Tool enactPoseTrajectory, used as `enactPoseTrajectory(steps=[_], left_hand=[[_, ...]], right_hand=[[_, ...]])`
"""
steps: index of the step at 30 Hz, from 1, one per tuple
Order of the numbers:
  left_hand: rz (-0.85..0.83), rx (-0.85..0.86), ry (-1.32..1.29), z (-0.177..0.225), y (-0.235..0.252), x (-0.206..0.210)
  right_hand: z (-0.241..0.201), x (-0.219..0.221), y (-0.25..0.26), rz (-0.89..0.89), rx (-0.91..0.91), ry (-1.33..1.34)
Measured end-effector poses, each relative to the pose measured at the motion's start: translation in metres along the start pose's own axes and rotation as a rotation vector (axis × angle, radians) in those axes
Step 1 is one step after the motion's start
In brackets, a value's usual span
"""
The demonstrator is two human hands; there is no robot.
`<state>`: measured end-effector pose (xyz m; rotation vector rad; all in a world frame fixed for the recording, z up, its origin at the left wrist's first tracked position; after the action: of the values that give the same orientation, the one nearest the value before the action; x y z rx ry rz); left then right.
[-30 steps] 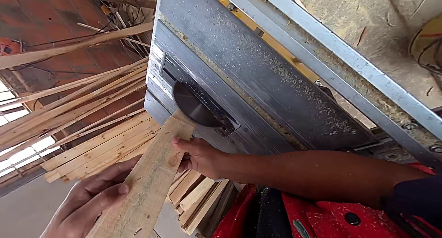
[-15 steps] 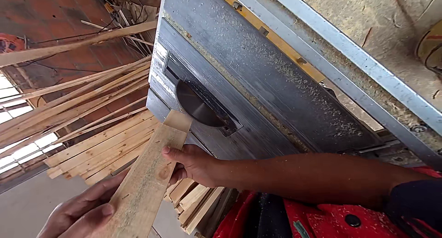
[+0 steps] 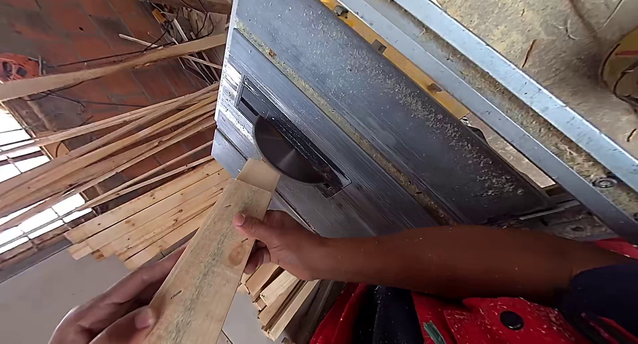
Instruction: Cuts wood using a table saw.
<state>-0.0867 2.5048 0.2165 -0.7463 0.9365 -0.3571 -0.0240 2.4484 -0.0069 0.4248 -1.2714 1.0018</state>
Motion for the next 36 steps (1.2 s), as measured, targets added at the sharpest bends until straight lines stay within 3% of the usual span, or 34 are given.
enactPoseTrajectory(steps=[5,11,17,21,24,31,36], left_hand=[[0.021,0.000,0.062,0.001,-0.016,-0.004],[0.035,-0.117,0.077,-0.015,0.013,-0.002],[0.033,-0.075,0.059,0.000,0.026,-0.001],[-0.006,0.000,0.050,0.003,0.005,-0.003],[0.041,-0.046,0.053,0.003,-0.008,-0.007],[0.045,-0.100,0.084,-0.014,0.019,-0.003],[0.018,-0.030,0.051,0.004,0.016,-0.001]], right_hand=[[0.001,0.014,-0.003,-0.046,-0.014,-0.014],[-0.002,-0.013,0.008,0.040,0.009,-0.026],[-0.013,-0.006,-0.001,0.073,-0.018,0.019],[-0.001,0.002,0.006,-0.037,-0.018,0.008],[0.000,0.011,0.003,-0.101,-0.031,-0.012],[-0.006,-0.014,0.011,0.022,0.000,-0.036],[-0.007,-0.002,0.000,0.008,-0.023,-0.001]])
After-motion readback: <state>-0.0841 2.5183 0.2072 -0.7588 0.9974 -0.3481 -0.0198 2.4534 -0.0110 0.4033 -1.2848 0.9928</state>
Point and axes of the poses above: each hand's wrist, its own y-axis towards the middle knuckle, its own x-axis out of the palm, z = x × y, the point moved 5 cm from there along y, towards the middle knuckle, and after that the axes turned 5 degrees about z, right-handed, at the moved point
